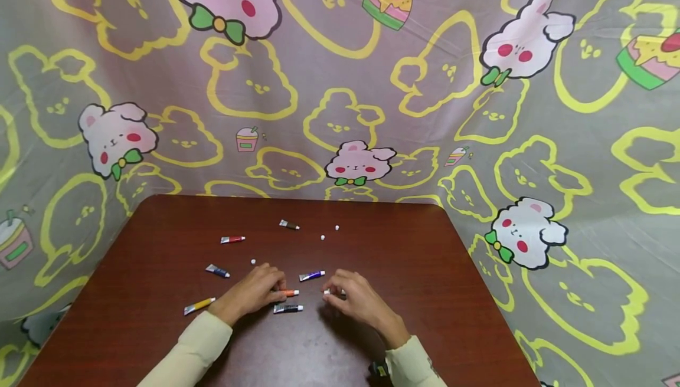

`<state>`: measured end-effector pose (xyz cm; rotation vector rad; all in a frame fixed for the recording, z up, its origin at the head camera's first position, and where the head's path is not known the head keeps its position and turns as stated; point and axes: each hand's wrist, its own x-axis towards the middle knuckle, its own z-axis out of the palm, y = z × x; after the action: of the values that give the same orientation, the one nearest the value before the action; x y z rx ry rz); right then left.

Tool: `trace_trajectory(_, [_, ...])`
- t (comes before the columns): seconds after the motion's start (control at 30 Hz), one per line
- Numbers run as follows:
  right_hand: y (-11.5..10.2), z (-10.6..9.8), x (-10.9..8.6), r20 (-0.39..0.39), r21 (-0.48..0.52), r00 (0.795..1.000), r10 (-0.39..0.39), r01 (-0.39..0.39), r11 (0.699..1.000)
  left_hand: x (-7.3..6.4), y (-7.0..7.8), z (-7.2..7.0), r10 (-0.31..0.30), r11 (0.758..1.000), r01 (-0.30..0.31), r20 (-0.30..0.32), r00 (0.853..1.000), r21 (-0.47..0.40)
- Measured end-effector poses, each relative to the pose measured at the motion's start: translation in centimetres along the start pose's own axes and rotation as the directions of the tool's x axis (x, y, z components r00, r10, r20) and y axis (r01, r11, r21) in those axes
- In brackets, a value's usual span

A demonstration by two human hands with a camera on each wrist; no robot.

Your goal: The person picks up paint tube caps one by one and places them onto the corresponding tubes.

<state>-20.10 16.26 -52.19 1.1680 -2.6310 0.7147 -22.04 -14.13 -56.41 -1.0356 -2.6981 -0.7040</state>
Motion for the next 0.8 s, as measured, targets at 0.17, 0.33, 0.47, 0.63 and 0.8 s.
trace_trajectory(0.17, [0.0,0.0,-0.1,0.005,-0.020,1.000,-0.003,0.003,1.000,-0.7,-0.6,-0.7,-0.022,1.000,0.022,0.010,1.000,-0.022])
trace_trajectory(0.33, [0.0,0.0,0.0,0.023,-0.045,1.000,0.000,0.001,0.999,-2.2,-1.3,-2.4,-0.072,0.997,0.072,0.013,0.997,-0.010])
trace_trajectory(0.47, [-0.2,-0.1,0.1,0.017,-0.054,1.000,-0.012,0.013,0.998,-3.6,-1.7,-3.5,-0.126,0.992,0.126,0.024,0.992,0.011])
trace_trajectory(0.63, [-0.3,0.0,0.4,0.014,-0.053,1.000,-0.022,0.023,0.998,-5.1,-2.4,-4.5,-0.181,0.982,0.180,0.004,0.984,0.050])
trace_trajectory(0.8, [-0.2,0.2,0.6,0.015,-0.047,0.999,-0.034,0.035,0.998,-6.7,-3.2,-5.3,-0.230,0.970,0.231,-0.028,0.973,0.075])
